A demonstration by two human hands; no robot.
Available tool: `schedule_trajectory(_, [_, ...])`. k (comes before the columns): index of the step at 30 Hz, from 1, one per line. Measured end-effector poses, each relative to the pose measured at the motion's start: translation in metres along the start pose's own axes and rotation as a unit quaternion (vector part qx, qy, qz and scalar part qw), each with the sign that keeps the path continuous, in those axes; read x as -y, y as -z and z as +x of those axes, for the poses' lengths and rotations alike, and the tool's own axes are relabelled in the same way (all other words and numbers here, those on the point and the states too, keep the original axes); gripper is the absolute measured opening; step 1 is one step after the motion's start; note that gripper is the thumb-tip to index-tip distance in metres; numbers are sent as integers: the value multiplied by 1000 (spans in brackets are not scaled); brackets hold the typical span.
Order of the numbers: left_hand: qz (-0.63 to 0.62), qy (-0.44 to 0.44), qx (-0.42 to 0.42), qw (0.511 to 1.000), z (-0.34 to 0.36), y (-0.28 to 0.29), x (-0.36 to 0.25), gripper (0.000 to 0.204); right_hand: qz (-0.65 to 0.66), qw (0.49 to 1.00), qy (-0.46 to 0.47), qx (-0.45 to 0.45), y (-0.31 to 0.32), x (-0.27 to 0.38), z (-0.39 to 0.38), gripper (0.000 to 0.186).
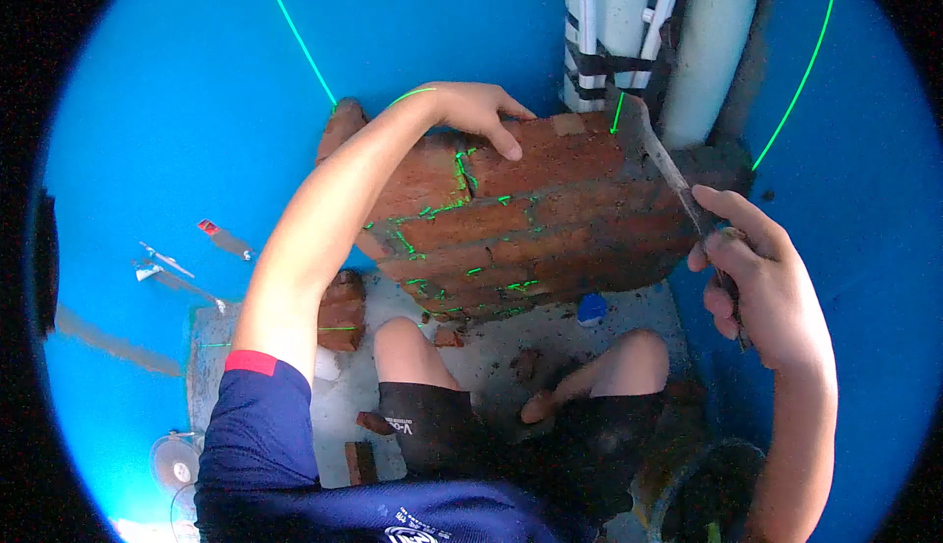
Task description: The person builds a brick wall by applying mortar to bricks using a trowel and placing them on top of one another.
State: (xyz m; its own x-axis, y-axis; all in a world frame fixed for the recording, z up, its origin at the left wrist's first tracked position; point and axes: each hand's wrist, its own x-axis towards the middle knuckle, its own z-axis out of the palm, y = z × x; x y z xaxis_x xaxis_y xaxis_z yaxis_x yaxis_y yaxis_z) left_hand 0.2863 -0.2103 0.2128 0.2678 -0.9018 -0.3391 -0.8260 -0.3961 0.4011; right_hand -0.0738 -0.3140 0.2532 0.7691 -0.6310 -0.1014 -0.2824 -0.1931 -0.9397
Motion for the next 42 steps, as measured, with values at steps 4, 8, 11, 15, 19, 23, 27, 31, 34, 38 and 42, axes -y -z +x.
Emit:
schedule_trajectory(4, [-29,37,-6,999,-9,5,2,85,-17,1000,12,15,3,-1,1,47])
schedule_trajectory(8, [37,41,-42,998,-24,3,16,83,-13,1000,23,4,0,-1,1,46])
schedule_trajectory(11, [-1,16,-54,998,-24,-2,23,74,10,997,74,21,-2,1,-2,44])
schedule_trajectory(15, [0,19,-66,998,-22,-2,24,71,79,988,127,42,-10,7,1,40])
schedule_trajectory(19, [-32,37,-60,997,-27,-3,22,68,106,979,154,80,-30,4,23,39])
schedule_trajectory(23, [-20,42,-46,998,-27,1,16,68,48,987,101,116,-43,-14,52,46])
schedule_trajectory(27, [11,32,-66,997,-30,0,14,67,64,991,77,87,-49,-20,58,46])
schedule_trajectory(31, [-40,29,-43,998,-27,1,19,69,67,989,108,81,-51,-19,56,45])
schedule_trajectory(34, [-28,33,-41,998,-28,1,21,69,53,990,78,101,-56,-20,59,45])
schedule_trajectory(38, [-20,29,-40,999,-26,-1,20,68,53,991,85,85,-55,-18,56,45])
schedule_trajectory(42, [-23,30,-40,998,-25,1,20,69,63,993,76,61,-63,-25,60,45])
